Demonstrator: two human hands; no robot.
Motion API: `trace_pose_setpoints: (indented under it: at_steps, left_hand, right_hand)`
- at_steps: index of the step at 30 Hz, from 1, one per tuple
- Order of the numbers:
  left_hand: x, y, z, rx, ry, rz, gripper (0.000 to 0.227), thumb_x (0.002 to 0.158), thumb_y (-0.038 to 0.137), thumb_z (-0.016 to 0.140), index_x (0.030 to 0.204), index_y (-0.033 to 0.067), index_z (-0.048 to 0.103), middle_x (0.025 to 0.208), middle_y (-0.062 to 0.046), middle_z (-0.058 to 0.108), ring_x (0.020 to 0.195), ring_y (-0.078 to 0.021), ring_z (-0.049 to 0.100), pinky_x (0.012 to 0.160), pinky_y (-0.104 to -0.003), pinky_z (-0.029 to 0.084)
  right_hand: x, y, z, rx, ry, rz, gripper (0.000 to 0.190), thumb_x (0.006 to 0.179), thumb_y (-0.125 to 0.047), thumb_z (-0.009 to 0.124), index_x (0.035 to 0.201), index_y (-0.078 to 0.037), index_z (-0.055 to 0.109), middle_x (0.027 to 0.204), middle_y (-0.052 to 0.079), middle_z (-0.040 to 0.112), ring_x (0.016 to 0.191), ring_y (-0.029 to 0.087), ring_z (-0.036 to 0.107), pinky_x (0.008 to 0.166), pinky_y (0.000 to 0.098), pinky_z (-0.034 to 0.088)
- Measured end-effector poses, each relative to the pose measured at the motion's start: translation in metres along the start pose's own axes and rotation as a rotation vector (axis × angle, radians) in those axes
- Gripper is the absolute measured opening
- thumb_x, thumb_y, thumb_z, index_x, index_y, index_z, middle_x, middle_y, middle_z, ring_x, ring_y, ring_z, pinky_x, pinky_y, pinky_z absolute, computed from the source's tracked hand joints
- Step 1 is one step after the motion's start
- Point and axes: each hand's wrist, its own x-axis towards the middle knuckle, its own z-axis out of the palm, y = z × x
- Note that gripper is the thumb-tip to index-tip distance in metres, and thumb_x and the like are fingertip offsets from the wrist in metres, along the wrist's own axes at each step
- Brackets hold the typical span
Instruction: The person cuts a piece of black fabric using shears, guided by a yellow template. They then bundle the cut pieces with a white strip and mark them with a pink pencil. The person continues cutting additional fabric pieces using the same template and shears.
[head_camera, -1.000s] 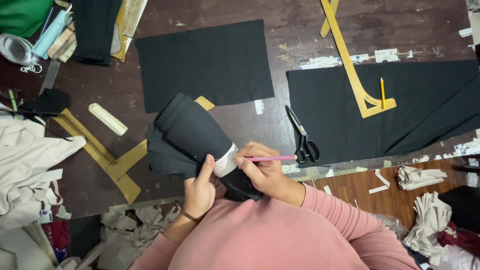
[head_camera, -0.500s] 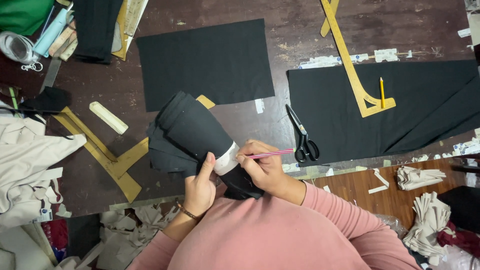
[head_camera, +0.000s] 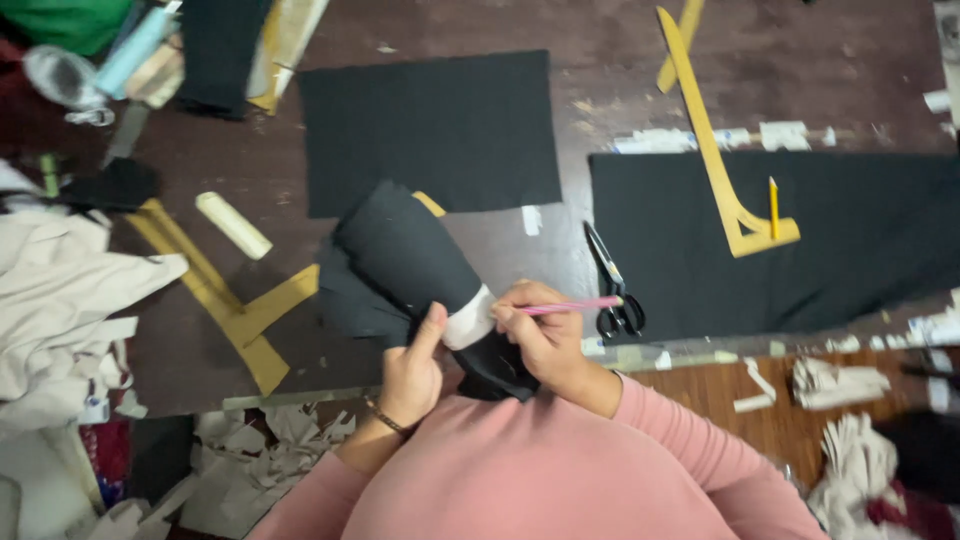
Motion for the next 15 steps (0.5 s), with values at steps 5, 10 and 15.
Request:
trace_pose_setpoints:
  at_steps: [5, 10, 15]
  left_hand:
    - [-0.015, 0.051, 0.026, 0.342, 0.093, -0.194, 0.034, 0.091, 0.037, 0.065, 0.104, 0.0060, 0.061, 0.105, -0.004, 0.058, 0.099, -0.0193, 0.054, 0.088, -0.041, 0.051]
    - [-0.027, 0.113, 0.013, 0.746, 0.261, -0.528, 0.074, 0.081, 0.072, 0.064, 0.056, 0.0020, 0.062, 0.068, 0.000, 0.045, 0.072, -0.0176, 0.043, 0.071, -0.039, 0.043]
    - [-0.023, 0.157, -0.030, 0.616, 0.265, -0.328, 0.058, 0.078, 0.067, 0.066, 0.077, 0.0099, 0.079, 0.082, 0.003, 0.071, 0.090, -0.0101, 0.068, 0.085, -0.029, 0.050]
  right_hand:
    - [-0.007, -0.002, 0.007, 0.010, -0.035, 0.037, 0.016, 0.093, -0.006, 0.066, 0.078, 0.001, 0.070, 0.055, 0.008, 0.057, 0.049, 0.014, 0.051, 0.051, 0.0297, 0.045]
    - [-0.008, -0.004, 0.054, 0.007, -0.159, 0.040, 0.012, 0.095, -0.003, 0.058, 0.085, -0.001, 0.064, 0.061, 0.006, 0.056, 0.059, 0.015, 0.052, 0.060, 0.0257, 0.044]
    - [-0.008, 0.021, 0.110, 0.028, -0.155, 0.124, 0.005, 0.092, -0.002, 0.060, 0.088, -0.002, 0.064, 0.067, 0.010, 0.057, 0.053, 0.013, 0.050, 0.055, 0.0225, 0.040]
